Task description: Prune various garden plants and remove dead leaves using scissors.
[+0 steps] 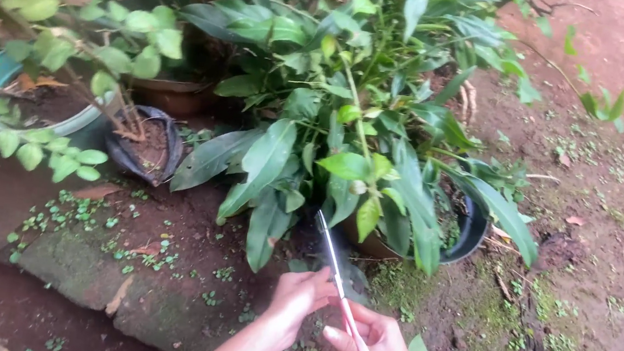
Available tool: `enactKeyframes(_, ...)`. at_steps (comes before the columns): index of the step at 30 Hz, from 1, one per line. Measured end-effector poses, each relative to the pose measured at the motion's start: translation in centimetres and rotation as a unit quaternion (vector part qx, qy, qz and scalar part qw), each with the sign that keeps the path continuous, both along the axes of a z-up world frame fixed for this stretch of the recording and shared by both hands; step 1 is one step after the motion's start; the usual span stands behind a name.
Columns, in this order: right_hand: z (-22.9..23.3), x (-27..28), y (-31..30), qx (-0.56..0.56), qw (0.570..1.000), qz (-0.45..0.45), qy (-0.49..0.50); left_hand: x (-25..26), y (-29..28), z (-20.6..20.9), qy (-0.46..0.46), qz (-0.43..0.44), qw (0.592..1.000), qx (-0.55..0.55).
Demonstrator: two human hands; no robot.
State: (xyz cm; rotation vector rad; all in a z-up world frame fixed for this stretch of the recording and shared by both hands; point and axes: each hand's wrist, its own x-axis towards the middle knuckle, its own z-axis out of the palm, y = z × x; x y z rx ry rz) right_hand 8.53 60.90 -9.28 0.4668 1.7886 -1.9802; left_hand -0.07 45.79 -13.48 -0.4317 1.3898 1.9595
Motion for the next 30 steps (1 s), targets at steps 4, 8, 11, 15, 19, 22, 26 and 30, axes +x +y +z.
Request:
enactKeyframes(4, 0.0, 0.3, 1.4, 0.003, 1.000, -0.007, 0.013, -1.0, 0.9, 0.6, 0.003, 0.013, 0.999, -0.045)
enactKeyframes(8, 0.7, 0.6, 2.6, 0.034, 0.998, -0.056, 0.019, -3.4, 2.9, 2.5, 0.256, 0.057, 0.954, -0.148)
enactKeyframes(11, 1.8, 0.5, 3.4, 0.038, 0.995, -0.094, 0.010, -6.1, 4.8, 2.5, 0.454, 0.115, 0.844, -0.262)
enactKeyframes(15, 4.0, -0.7, 4.4, 0.048, 0.992, -0.116, 0.024, -9.4, 7.1, 2.2, 0.605, 0.175, 0.674, -0.387)
enactKeyframes(19, 5.9, -3.0, 5.7, 0.087, 0.983, -0.160, 0.029, -13.4, 9.0, -5.0, 0.506, 0.094, 0.715, -0.473)
enactKeyframes(22, 7.1, -4.0, 6.7, 0.068, 0.979, -0.185, 0.047, -16.1, 9.7, -9.3, 0.460, -0.050, 0.317, -0.828)
enactKeyframes(26, 7.6, -4.1, 7.4, 0.055, 0.979, -0.189, 0.057, -19.2, 10.9, -15.1, 0.184, -0.124, -0.468, -0.855)
enactKeyframes(30, 7.5, -3.5, 7.4, 0.059, 0.981, -0.175, 0.060, -19.9, 11.7, -14.6, 0.005, -0.113, -0.615, -0.781)
